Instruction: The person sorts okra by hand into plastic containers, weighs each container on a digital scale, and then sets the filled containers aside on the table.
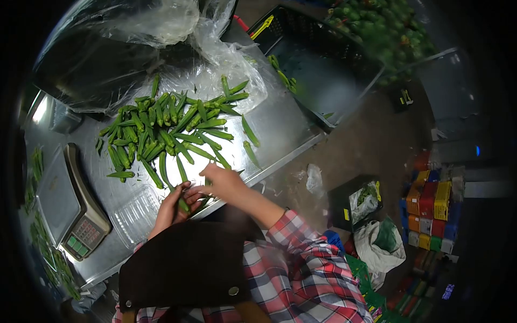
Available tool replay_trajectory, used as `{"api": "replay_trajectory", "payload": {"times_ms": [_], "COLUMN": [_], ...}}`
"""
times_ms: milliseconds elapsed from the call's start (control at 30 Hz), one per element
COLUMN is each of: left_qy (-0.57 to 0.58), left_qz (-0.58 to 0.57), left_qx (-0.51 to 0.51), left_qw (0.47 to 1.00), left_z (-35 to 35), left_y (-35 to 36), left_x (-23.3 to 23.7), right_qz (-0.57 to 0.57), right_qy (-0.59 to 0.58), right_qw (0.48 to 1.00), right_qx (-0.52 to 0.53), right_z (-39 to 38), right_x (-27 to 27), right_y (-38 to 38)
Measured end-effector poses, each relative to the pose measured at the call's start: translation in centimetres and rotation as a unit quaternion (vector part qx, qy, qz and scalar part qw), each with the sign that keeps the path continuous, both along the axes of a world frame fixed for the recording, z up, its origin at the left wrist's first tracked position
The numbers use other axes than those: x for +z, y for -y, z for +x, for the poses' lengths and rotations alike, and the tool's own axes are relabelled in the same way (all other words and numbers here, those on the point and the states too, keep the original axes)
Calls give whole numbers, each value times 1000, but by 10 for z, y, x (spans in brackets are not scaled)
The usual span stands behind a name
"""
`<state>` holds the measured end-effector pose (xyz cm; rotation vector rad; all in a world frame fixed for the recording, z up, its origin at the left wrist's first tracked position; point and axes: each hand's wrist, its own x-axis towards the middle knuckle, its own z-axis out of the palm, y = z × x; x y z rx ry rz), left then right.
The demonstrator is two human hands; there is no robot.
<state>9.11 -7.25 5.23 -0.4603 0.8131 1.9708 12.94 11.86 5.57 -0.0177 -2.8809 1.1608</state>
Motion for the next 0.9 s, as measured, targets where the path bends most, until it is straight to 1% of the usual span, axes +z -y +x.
{"api": "replay_trajectory", "payload": {"times_ms": [33,67,100,133,167,200,233,300,333,400,467,500,533,567,667,733,767,800,833,867,900], "left_qy": [19,38,44,38,34,29,18,-3,-48,-139,-190,-215,-192,-167,-100,-48,-19,11,52,47,42], "left_qz": [17,35,-12,8,29,51,40,20,-39,-155,-186,-200,-181,-160,-71,2,44,87,70,77,83], "left_qx": [0,-1,9,9,9,9,5,-2,-19,-49,-58,-65,-65,-65,-42,-37,-40,-42,-53,-40,-28], "left_qw": [1000,999,999,999,999,998,999,1000,998,977,962,954,963,971,992,998,998,995,995,995,995], "left_z": [-1,-1,-2,-3,-4,-5,-5,-7,-7,-7,-8,-9,-10,-11,-7,-2,0,1,0,2,5], "left_y": [0,-1,-5,-4,1,2,0,-7,-11,-22,-25,-25,-24,-23,-31,-36,-39,-40,-38,-34,-28], "left_x": [-14,-20,-9,-16,-29,-36,-33,-21,-16,-6,-10,-11,-10,-8,8,13,11,9,9,3,-8], "right_qz": [-12,-24,18,62,58,55,53,31,20,54,118,164,209,178,-7,-82,-84,-18,48,112,155], "right_qy": [18,36,54,72,101,131,159,157,155,19,4,58,112,110,43,63,87,94,102,109,152], "right_qw": [994,975,966,953,959,964,966,967,967,977,973,967,956,954,961,985,990,990,983,972,953], "right_qx": [-109,-217,-252,-288,-258,-226,-195,-199,-201,-206,-196,-186,-176,-213,-272,-136,-70,-108,-143,-177,-209], "right_z": [-5,-13,-19,-23,-23,-22,-21,-17,-16,-8,4,10,16,21,17,19,19,17,14,10,7], "right_x": [-7,-12,-6,-2,-13,-35,-42,-47,-46,-36,-29,-27,-26,-33,12,10,25,21,11,6,12], "right_y": [-22,-52,-77,-99,-118,-136,-145,-155,-157,-155,-145,-137,-131,-130,-99,-69,-53,-56,-62,-67,-75]}}
